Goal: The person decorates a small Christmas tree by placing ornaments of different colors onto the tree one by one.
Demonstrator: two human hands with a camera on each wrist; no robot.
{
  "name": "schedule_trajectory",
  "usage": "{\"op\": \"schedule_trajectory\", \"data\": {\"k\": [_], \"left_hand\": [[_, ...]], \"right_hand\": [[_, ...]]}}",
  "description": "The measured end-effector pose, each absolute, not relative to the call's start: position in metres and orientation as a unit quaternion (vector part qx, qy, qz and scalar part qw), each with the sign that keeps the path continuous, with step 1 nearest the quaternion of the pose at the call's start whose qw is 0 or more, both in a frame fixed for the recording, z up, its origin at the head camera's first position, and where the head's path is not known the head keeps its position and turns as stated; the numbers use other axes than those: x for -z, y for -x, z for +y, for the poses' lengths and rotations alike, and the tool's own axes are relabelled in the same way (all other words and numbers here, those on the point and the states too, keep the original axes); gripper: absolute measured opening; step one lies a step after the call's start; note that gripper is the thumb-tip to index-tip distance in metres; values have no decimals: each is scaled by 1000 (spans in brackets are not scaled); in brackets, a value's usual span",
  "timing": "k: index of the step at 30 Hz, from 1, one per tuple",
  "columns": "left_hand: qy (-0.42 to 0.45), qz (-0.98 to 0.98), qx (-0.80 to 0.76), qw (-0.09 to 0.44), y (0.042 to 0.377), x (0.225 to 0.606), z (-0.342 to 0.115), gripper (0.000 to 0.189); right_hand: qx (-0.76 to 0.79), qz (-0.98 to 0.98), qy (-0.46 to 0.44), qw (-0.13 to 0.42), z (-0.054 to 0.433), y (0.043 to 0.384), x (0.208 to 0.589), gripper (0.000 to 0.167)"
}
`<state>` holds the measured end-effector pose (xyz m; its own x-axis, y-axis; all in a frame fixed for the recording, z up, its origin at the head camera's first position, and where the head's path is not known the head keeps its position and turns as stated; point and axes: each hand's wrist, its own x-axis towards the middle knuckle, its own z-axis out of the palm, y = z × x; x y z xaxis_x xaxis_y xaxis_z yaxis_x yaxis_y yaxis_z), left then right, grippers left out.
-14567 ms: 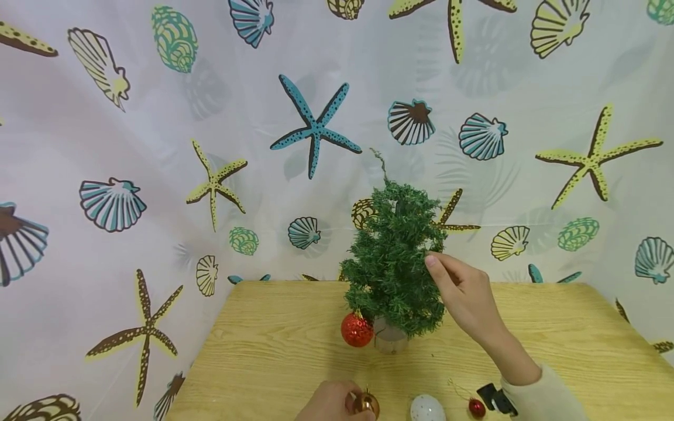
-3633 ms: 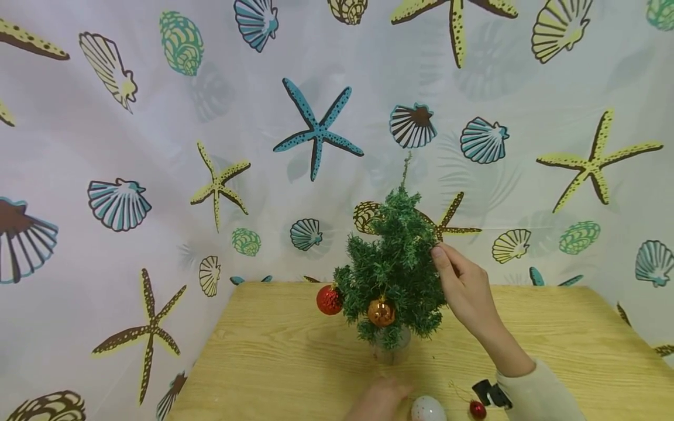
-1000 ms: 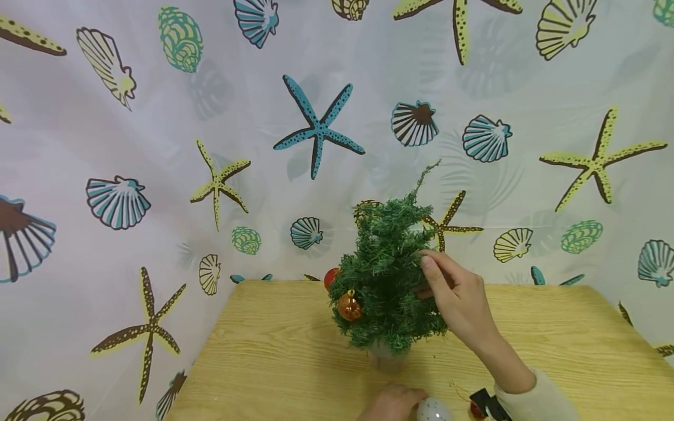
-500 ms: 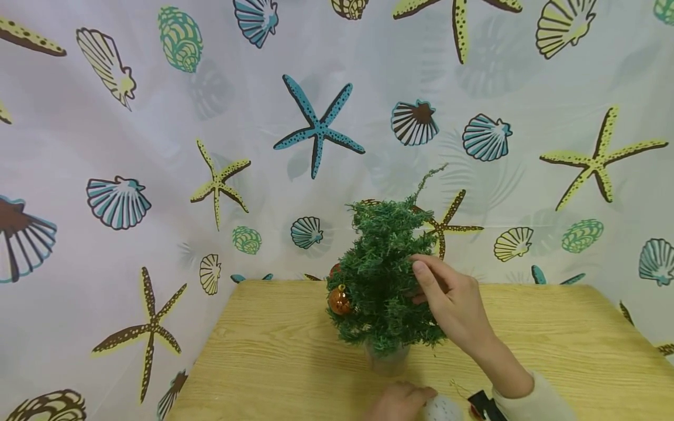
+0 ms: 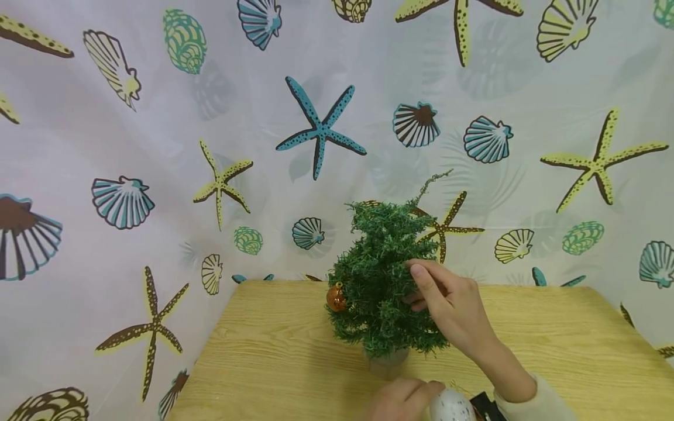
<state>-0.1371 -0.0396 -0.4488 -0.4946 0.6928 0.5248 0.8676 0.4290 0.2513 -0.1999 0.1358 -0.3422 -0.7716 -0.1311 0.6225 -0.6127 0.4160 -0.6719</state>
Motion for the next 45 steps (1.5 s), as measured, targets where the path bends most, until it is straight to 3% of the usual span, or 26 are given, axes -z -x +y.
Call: {"op": "schedule_trajectory", "data": {"k": [7,14,18,26,37,45], "left_hand": [[456,-835,249,182,136,431,-48,58],[413,-830,262,268,134,416,-49,54],[416,-815,259,308,138,406,-51,71],[416,-802,272,333,143,392,-56,79],[421,-772,250,405,153,376,-57,79],[426,-769,248,407,160,368,-61,76]], "right_hand": [[-487,-809,-233,231,140,196,339,30],[-476,-816,-237,230,145,193,337,29],[-478,-814,-242,225,149,192,335,28],[-490,-808,-249,215,156,188,333,26],[-467,-812,-285,205,166,180,334,21],[-458,-823,-307,135,172,176,334,19]]}}
